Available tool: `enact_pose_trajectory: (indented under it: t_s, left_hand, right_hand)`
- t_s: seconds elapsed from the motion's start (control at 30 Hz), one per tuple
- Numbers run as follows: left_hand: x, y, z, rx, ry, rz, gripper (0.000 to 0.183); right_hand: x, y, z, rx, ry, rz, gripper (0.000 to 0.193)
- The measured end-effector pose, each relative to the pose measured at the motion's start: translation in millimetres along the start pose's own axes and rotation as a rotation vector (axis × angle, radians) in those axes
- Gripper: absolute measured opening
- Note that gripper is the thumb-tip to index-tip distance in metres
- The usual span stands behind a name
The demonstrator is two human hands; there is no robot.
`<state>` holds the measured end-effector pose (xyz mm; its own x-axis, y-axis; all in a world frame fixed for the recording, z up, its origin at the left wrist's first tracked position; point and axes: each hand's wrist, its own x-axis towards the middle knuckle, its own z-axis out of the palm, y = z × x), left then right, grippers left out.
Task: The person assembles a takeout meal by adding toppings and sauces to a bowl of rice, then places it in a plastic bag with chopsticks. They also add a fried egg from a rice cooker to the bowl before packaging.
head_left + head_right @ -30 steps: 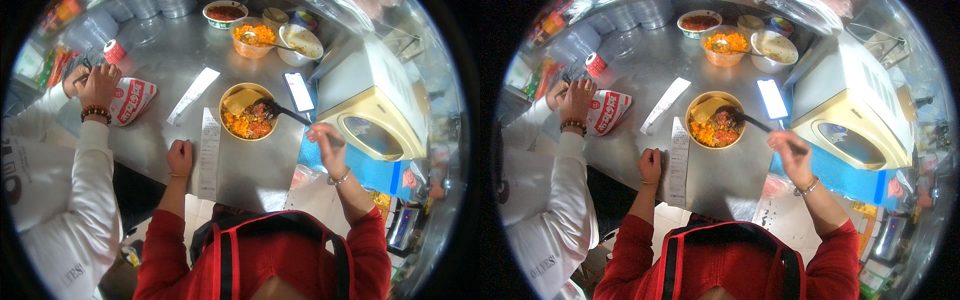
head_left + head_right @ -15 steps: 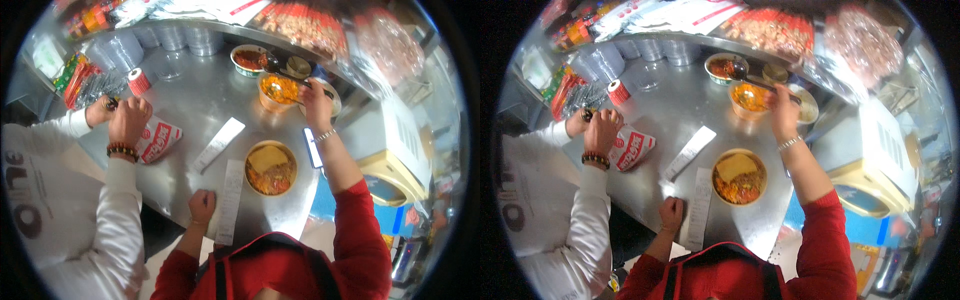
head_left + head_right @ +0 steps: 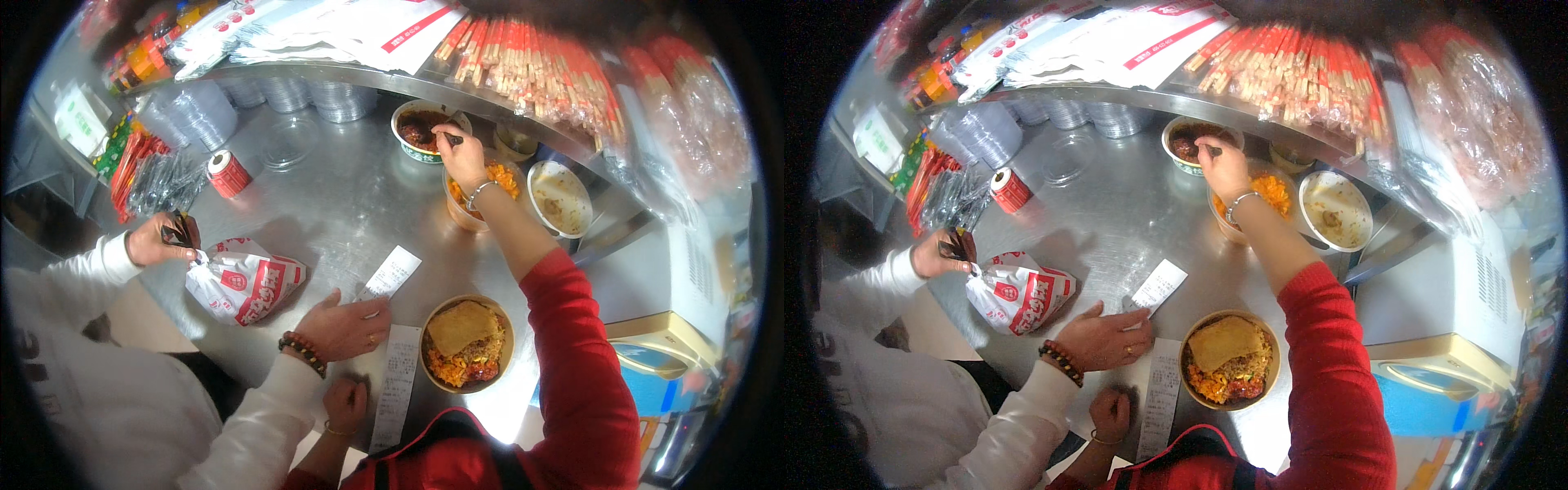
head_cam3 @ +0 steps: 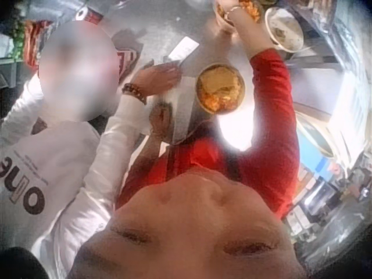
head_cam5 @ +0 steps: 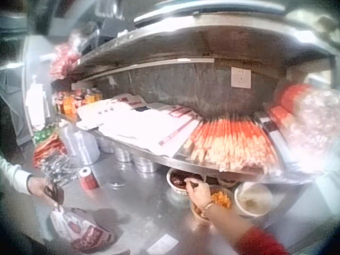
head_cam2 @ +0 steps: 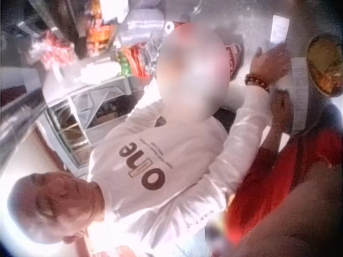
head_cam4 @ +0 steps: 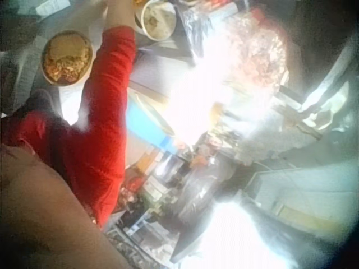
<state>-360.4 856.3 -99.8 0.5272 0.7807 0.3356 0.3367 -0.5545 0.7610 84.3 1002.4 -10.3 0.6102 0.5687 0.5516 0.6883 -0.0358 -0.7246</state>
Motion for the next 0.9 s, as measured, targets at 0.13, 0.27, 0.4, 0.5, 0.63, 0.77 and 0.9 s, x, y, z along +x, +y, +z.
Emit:
enact_pose_trajectory:
  t_s: [0.13, 0.27, 0.4, 0.5, 0.63, 0.77, 0.9]
  left_hand:
    - [-8.6, -4.3, -0.2, 0.048, -0.054, -0.014, 0.021]
    - [-10.1, -3.1, -2.8, 0.094, -0.082, -0.011, 0.036]
    - [-3.7, 0.0, -2.0, 0.024, -0.010, 0.021, 0.012]
    - [2.4, 3.0, -0.8, -0.042, 0.012, 0.020, 0.014]
    - [9.2, 8.6, -1.7, -0.054, 0.059, 0.071, 0.018]
    - [8.9, 15.7, -4.1, 0.005, 0.034, 0.052, 0.020]
    - [3.4, 14.6, -0.9, -0.019, 0.025, -0.078, 0.022]
  right_hand:
    - [-6.6, -3.8, -7.9, 0.039, -0.007, -0.066, 0.012]
    - [-12.6, 0.9, -13.3, 0.146, -0.025, 0.053, 0.017]
    - [-3.9, 11.0, -11.6, 0.235, 0.054, 0.396, 0.022]
    - [6.9, 16.3, -8.6, 0.367, 0.144, 0.618, 0.025]
    - [17.2, 7.8, -10.5, 0.474, 0.248, 0.706, 0.023]
    - [6.7, -22.6, -36.9, 0.527, 0.242, 0.650, 0.024]
    - [-53.0, -65.8, -100.2, 0.757, 0.137, 0.561, 0.026]
